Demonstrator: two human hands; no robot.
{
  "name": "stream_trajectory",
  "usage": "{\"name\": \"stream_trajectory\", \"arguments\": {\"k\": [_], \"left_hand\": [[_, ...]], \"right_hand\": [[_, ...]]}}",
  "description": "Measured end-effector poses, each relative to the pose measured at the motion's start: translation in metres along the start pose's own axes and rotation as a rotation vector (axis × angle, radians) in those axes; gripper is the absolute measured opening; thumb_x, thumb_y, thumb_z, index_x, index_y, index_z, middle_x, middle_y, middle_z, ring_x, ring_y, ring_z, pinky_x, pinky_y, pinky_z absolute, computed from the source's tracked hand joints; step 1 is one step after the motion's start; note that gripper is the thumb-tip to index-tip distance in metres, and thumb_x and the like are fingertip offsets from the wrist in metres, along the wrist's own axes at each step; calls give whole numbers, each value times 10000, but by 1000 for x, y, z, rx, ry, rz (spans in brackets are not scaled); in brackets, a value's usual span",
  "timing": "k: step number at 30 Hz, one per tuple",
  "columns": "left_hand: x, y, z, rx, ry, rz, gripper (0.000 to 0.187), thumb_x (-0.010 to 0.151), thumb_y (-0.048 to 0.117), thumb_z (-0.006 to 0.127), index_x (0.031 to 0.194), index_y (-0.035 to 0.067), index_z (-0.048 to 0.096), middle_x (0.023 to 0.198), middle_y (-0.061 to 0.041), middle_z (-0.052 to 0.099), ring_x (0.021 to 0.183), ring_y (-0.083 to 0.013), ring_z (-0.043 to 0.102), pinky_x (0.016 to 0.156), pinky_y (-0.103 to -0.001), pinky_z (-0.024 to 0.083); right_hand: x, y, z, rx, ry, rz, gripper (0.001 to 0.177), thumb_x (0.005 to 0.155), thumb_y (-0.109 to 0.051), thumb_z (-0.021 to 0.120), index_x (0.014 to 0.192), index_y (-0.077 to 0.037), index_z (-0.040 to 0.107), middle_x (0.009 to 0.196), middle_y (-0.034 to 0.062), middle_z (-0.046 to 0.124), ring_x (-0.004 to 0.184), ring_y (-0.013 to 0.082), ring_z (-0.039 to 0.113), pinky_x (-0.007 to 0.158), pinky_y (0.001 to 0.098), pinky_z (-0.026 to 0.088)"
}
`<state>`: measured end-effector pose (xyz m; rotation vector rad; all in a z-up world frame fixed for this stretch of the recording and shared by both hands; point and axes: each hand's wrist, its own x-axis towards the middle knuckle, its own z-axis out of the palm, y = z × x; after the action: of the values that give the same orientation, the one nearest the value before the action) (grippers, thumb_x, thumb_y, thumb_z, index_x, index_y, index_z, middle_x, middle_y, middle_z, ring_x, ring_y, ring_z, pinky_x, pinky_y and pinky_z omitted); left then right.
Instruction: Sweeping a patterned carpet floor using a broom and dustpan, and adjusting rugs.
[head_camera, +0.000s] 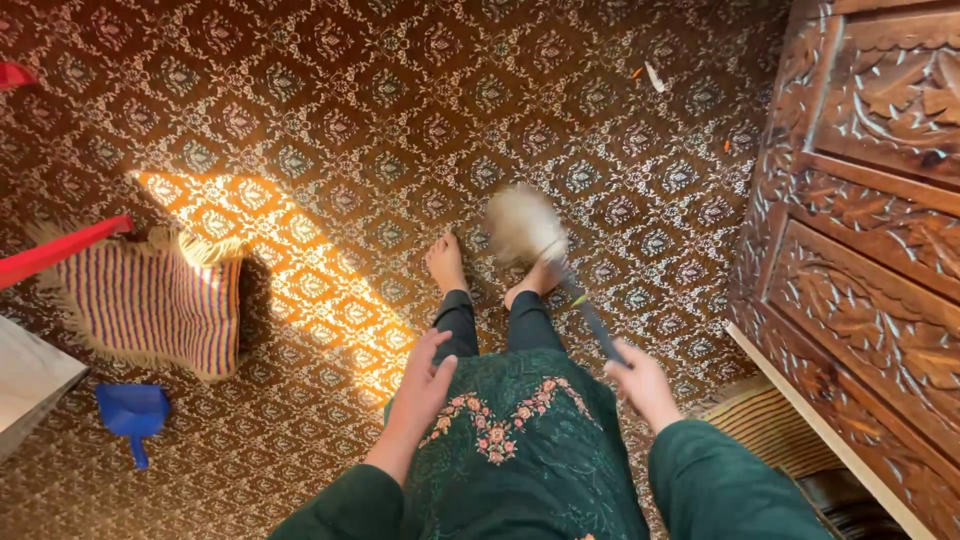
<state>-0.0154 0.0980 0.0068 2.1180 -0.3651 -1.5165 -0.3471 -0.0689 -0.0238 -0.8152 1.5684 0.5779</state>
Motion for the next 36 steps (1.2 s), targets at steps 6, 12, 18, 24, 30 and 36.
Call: {"name": "stream_trajectory", "arguments": {"k": [6,12,18,24,30,36], "left_hand": [[4,-14,-22,18,20,25,412,956,194,633,1356,110,581,1502,-137,478,1314,-245,538,872,-329,548],[6,-6,-16,-49,8,-17,421,954,203,628,1365,124,580,1541,-146,445,1339,-269,537,915,-362,558],[7,9,-24,-14,2,-4,427,952,196,622,1370,127,567,1553,-142,427,1390,-275,489,946,-364,557],[3,2,-29,22,-12,-48,424,951,207,615,1366,129,570,1530,-136,482,1329,-273,544,930,-356,542],[3,6,-15,-7,-16,-16,420,944,207,624,1355,136,582,1530,-147,473,1297,-263,559,885,-341,545],[2,29,-11,32,-34,-50,428,935,213,634,1358,152,593,1554,-133,452,1259,-259,583,910,-336,516]], "right_hand": [[-51,-63,35,691,184,-111,504,965,-70,604,1463,-110,543,745,17,567,513,96,501,411,246,386],[-23,-183,123,558,-194,-350,575,932,-73,632,1490,-164,531,674,-10,517,463,75,445,407,228,322],[124,-260,156,451,-279,-607,233,937,-39,685,1165,-24,640,785,11,581,594,67,497,493,254,402],[74,-224,8,843,-16,-189,272,934,-64,624,1206,-53,634,703,6,573,459,51,447,393,206,353],[-19,-185,40,1036,113,-203,77,1002,-85,532,1075,-69,518,740,36,554,471,91,483,377,239,390],[49,-184,112,678,-249,-262,268,954,-89,589,1221,-112,602,703,25,553,481,97,493,396,234,391]]}}
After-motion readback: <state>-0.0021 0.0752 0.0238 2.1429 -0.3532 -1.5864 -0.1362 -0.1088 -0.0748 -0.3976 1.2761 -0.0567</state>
